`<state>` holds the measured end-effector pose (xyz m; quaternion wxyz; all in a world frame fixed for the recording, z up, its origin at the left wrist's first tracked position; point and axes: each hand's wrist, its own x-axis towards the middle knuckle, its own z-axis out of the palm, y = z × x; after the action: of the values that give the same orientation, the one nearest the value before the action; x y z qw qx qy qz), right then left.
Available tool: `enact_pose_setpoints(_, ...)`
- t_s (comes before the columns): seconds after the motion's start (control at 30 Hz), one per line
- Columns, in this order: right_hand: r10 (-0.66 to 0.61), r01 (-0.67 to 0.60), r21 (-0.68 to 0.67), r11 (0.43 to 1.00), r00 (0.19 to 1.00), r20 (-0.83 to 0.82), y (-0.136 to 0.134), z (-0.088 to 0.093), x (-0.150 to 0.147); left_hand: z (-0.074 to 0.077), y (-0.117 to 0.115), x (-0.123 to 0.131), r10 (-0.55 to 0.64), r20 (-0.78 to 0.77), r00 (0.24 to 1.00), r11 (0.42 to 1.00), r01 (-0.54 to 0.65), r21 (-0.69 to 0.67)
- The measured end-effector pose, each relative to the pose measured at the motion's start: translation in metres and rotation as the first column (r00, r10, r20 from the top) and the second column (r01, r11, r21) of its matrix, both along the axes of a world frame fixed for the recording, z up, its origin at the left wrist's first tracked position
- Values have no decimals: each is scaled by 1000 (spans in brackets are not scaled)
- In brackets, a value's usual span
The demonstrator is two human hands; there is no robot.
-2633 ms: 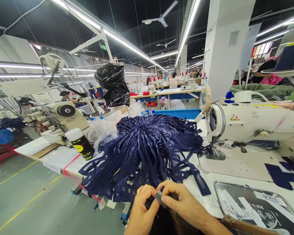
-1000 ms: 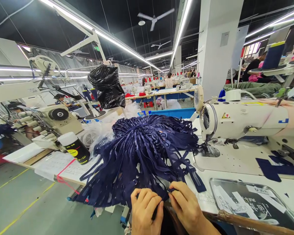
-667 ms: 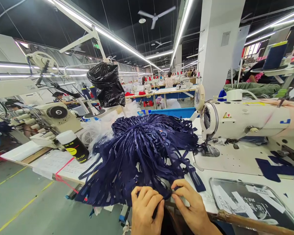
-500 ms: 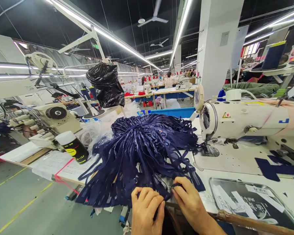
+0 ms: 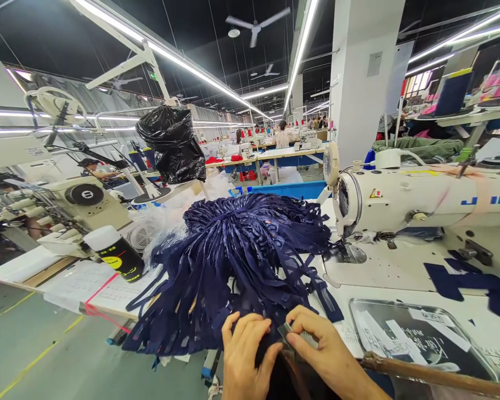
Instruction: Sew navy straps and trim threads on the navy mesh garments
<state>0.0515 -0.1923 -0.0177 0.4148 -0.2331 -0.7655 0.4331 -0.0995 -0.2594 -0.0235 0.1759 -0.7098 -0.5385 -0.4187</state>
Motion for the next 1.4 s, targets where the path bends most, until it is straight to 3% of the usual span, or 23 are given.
enact_pose_setpoints(0.1, -87, 88, 60, 994, 996, -14, -1, -6, -2, -4, -4, -5, 71, -70, 995, 995, -65, 74)
enact_pose_setpoints(0.2, -180, 193, 222, 956, 981, -76, -3, -14, -7, -3, -5, -3, 102, -24, 994, 993, -101, 68)
enact_pose_setpoints(0.33, -285, 315, 494, 810, 949, -137, 2, -28, -13, 3, -5, 2, 72, 17, 997, 997, -73, 16)
enact_pose_setpoints(0.4, -323, 348, 544, 764, 935, -145, 5, -33, -12, 6, -5, 3, 70, 35, 997, 998, -70, -4)
enact_pose_setpoints(0.53, -272, 314, 441, 841, 949, -156, 3, -28, -6, 11, -6, 1, 75, 52, 996, 997, -74, -23)
enact_pose_setpoints(0.63, -93, 122, 295, 948, 990, -110, -5, -13, -6, 14, -6, 0, 73, -14, 997, 997, -73, -21)
enact_pose_setpoints(0.73, 10, -2, 89, 996, 996, -92, -9, -2, -12, 14, -6, -5, 86, -157, 984, 996, -81, 37)
enact_pose_setpoints(0.83, -46, 51, 41, 998, 993, -112, -7, -1, -16, 7, -6, -14, 184, -264, 947, 978, -150, 144)
enact_pose_setpoints(1.0, -143, 152, 85, 985, 985, -97, -1, -5, -14, -12, -4, -32, 332, -240, 912, 921, -257, 294)
enact_pose_setpoints(1.27, -235, 276, 286, 918, 957, -169, 0, -3, -16, -31, 3, -52, 368, -234, 900, 884, -260, 389)
enact_pose_setpoints(1.4, -269, 327, 380, 865, 942, -201, 1, 0, -19, -17, -5, -54, 288, -313, 905, 933, -190, 307)
